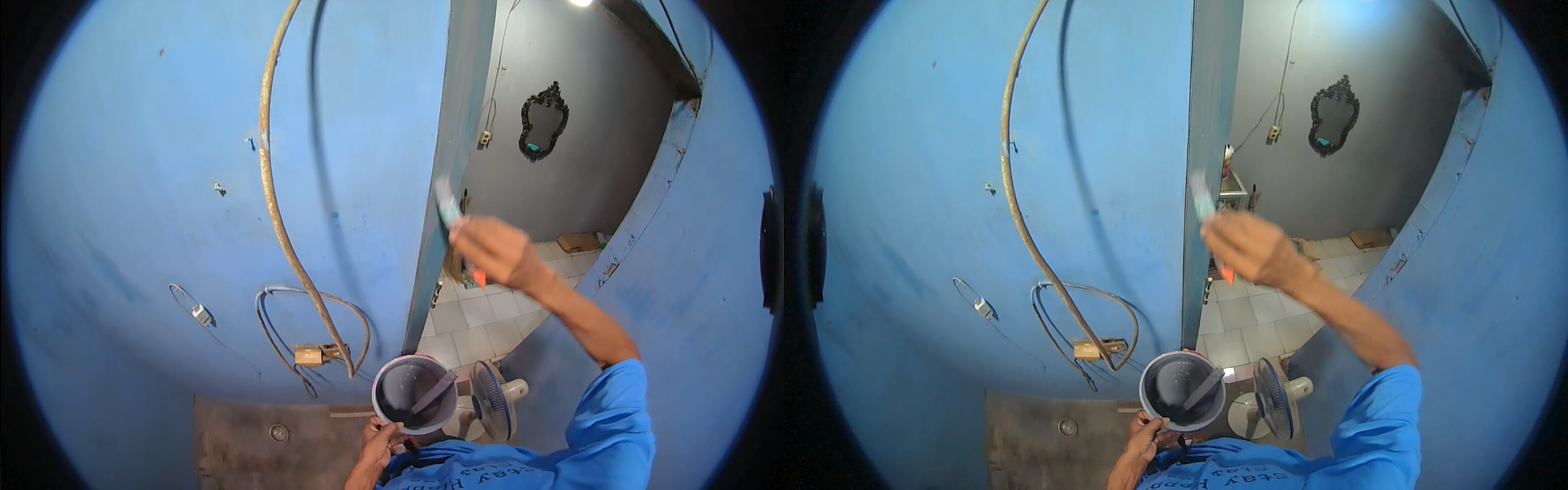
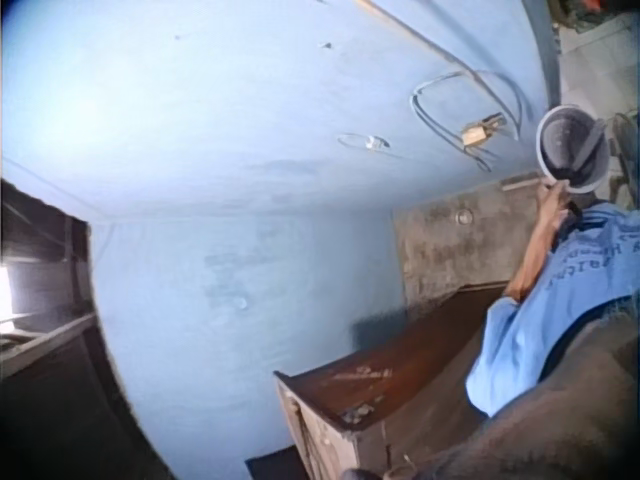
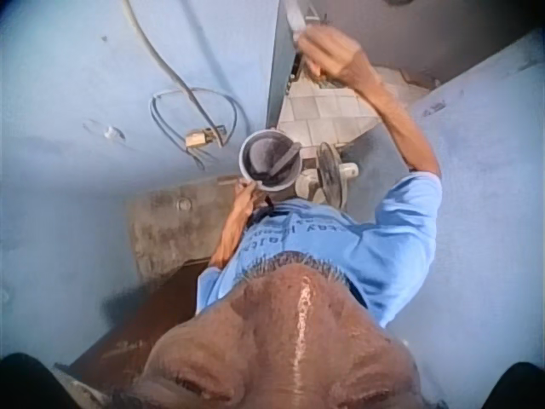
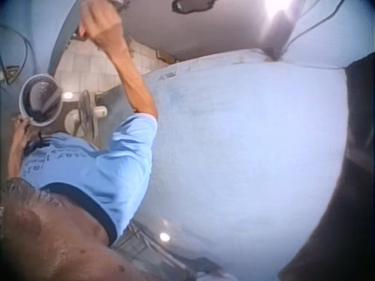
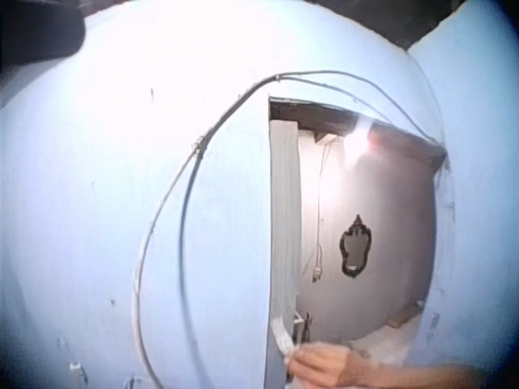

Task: The person paints a door frame using a small brush and paint from a bucket, then picks up and moves a stool and a fan.

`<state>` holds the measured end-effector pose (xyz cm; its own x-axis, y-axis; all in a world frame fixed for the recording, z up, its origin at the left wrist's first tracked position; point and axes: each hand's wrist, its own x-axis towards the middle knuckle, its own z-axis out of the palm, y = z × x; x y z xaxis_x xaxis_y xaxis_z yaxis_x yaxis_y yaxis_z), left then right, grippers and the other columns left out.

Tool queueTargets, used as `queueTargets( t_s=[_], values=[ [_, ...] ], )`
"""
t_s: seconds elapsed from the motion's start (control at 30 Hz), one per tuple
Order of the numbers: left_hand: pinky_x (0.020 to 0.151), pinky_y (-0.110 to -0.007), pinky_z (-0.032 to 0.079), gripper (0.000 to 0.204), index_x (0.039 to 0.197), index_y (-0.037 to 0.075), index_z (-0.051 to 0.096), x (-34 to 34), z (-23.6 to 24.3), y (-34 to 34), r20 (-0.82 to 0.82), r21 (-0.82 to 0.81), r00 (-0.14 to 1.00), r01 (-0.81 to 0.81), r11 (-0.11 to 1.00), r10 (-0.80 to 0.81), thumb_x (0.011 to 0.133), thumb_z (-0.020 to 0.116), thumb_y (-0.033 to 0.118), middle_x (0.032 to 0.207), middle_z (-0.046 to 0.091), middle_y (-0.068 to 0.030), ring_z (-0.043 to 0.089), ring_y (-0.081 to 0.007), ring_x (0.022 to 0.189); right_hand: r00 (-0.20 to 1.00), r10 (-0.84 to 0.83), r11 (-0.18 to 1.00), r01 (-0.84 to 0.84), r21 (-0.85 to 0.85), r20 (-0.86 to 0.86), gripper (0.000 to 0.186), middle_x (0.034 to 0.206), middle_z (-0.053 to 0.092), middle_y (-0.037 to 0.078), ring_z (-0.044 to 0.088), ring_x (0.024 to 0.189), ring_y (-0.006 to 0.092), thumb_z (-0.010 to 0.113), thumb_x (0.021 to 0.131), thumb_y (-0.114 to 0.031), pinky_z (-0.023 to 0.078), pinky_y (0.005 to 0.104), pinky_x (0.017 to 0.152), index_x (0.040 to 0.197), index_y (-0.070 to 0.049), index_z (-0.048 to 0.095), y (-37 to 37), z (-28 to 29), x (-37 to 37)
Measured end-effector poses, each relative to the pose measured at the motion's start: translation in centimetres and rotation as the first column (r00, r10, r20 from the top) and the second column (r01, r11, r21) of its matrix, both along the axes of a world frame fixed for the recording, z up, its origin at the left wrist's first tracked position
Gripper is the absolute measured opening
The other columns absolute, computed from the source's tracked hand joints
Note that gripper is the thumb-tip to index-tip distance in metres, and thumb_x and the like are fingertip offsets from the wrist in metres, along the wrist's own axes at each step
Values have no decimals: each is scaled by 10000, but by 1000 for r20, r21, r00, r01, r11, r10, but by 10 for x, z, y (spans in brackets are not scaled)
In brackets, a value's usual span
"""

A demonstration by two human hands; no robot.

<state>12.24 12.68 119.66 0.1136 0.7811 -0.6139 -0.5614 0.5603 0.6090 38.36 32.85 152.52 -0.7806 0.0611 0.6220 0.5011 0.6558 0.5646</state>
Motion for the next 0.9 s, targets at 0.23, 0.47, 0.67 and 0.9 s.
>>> queueTargets(
  t_s=[0.23,0.47,0.67,0.9],
  values=[
    [687,-387,644,297,954,96,464,-4,-6,-11,30,-4,999,17,1000,-17,817,669,-71,936,656,-104,700,-217,828,985,-97,855,8,-518,-144,235,930,642,104,672,846,260,705,834,-89,578,348,700,1051,-21,647,-18,-111,5],
    [690,-381,643,309,969,93,450,-2,6,-13,-2,3,1000,-9,1000,9,817,668,-67,973,647,-119,700,-235,825,926,-7,986,-57,-157,-377,232,964,691,113,672,791,247,720,837,-42,543,331,654,1068,-30,694,-11,75,-2],
    [700,-380,641,307,961,96,447,-1,-2,-12,1,36,1000,8,999,-8,818,680,-44,978,649,-120,700,-239,831,964,-6,999,18,42,-266,355,1077,689,130,698,948,270,719,778,-24,604,359,781,1130,-46,684,-1,54,2],
    [649,-369,644,307,951,97,448,0,4,-13,34,28,999,13,1000,-14,815,686,-41,946,653,-123,705,-246,772,985,-90,874,7,-485,-148,231,968,670,111,682,869,257,685,830,-63,593,362,741,1059,-36,667,-22,-123,6]
  ],
)
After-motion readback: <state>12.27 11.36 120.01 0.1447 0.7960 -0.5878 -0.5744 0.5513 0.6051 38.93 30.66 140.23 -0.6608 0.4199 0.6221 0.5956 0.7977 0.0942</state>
